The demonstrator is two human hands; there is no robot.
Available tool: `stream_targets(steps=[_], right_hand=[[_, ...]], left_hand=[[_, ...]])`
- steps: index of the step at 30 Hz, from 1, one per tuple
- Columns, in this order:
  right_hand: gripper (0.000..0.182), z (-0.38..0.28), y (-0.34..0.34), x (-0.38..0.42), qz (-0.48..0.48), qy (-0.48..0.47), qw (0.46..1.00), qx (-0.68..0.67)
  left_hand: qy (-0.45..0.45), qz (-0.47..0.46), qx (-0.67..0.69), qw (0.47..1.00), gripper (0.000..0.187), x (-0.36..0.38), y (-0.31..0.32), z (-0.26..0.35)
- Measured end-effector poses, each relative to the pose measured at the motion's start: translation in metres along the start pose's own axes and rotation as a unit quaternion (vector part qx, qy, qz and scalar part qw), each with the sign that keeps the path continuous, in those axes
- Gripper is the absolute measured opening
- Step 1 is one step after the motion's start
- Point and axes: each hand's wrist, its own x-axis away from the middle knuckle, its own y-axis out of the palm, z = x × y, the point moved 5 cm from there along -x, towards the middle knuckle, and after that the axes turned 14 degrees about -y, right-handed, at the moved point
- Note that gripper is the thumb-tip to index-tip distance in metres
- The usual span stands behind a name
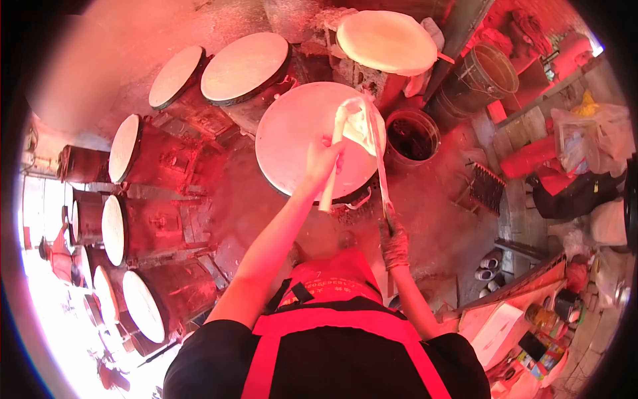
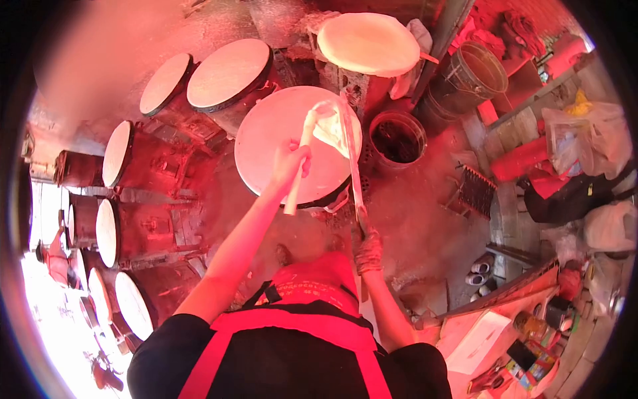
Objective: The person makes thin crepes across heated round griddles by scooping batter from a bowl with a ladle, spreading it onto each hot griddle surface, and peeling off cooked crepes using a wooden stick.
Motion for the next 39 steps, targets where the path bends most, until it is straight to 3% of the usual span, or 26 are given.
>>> stream_targets(steps=[3, 6, 7, 9, 12, 14, 16, 20, 21, 25, 28, 31, 33, 34, 35, 37, 39], right_hand=[[0.044, -0.011, 0.016, 0.011, -0.118, 0.195, 0.959, 0.166], [0.044, -0.03, 0.052, -0.009, 0.058, 0.059, 0.996, -0.026], [0.045, -0.043, 0.067, -0.023, 0.077, 0.063, 0.994, -0.04], [0.047, -0.048, 0.104, -0.045, 0.097, 0.082, 0.991, -0.04], [0.046, -0.055, 0.152, -0.068, 0.099, 0.116, 0.988, -0.02], [0.045, -0.063, 0.163, -0.063, 0.131, 0.176, 0.971, -0.094], [0.046, -0.066, 0.167, -0.036, 0.19, 0.268, 0.912, -0.246], [0.05, -0.004, 0.192, 0.018, 0.336, 0.146, 0.894, -0.256], [0.05, -0.017, 0.194, 0.02, 0.373, 0.102, 0.89, -0.242], [0.05, -0.065, 0.222, -0.034, 0.264, 0.074, 0.954, -0.125], [0.044, -0.027, 0.238, -0.069, 0.226, 0.108, 0.961, -0.114], [0.043, -0.077, 0.224, -0.058, 0.145, 0.195, 0.917, -0.316], [0.044, -0.098, 0.197, -0.028, 0.128, 0.227, 0.902, -0.345], [0.04, -0.095, 0.184, -0.013, 0.155, 0.257, 0.902, -0.309], [0.039, -0.055, 0.176, -0.007, 0.254, 0.192, 0.91, -0.267], [0.041, -0.016, 0.171, -0.001, 0.322, 0.118, 0.92, -0.189], [0.047, -0.024, 0.173, -0.011, 0.267, 0.099, 0.95, -0.128]], left_hand=[[0.017, -0.042, 0.146, 0.988, 0.019, -0.005, -0.005, 0.012], [0.041, -0.184, 0.226, 0.956, 0.015, 0.013, -0.02, 0.067], [0.05, -0.244, 0.245, 0.937, 0.016, 0.024, -0.027, 0.087], [0.064, -0.259, 0.263, 0.927, 0.017, 0.046, -0.042, 0.116], [-0.057, -0.267, 0.232, 0.934, 0.012, 0.05, -0.086, 0.104], [-0.161, -0.259, 0.173, 0.937, 0.019, 0.041, -0.133, 0.07], [-0.265, -0.214, 0.155, 0.927, 0.027, 0.047, -0.18, 0.024], [-0.339, -0.186, 0.243, 0.89, 0.029, 0.082, -0.235, -0.026], [-0.338, -0.189, 0.27, 0.881, 0.029, 0.093, -0.242, -0.03], [-0.381, -0.197, 0.326, 0.843, 0.024, 0.113, -0.26, -0.029], [-0.407, -0.282, 0.399, 0.771, 0.021, 0.133, -0.255, -0.012], [-0.292, -0.364, 0.462, 0.754, 0.022, 0.163, -0.245, 0.03], [-0.199, -0.438, 0.454, 0.75, 0.031, 0.191, -0.24, 0.07], [-0.16, -0.472, 0.449, 0.742, 0.033, 0.208, -0.238, 0.088], [-0.12, -0.503, 0.443, 0.732, 0.034, 0.224, -0.236, 0.104], [-0.065, -0.607, 0.419, 0.672, 0.033, 0.258, -0.226, 0.128], [0.05, -0.689, 0.396, 0.605, 0.029, 0.29, -0.206, 0.147]])
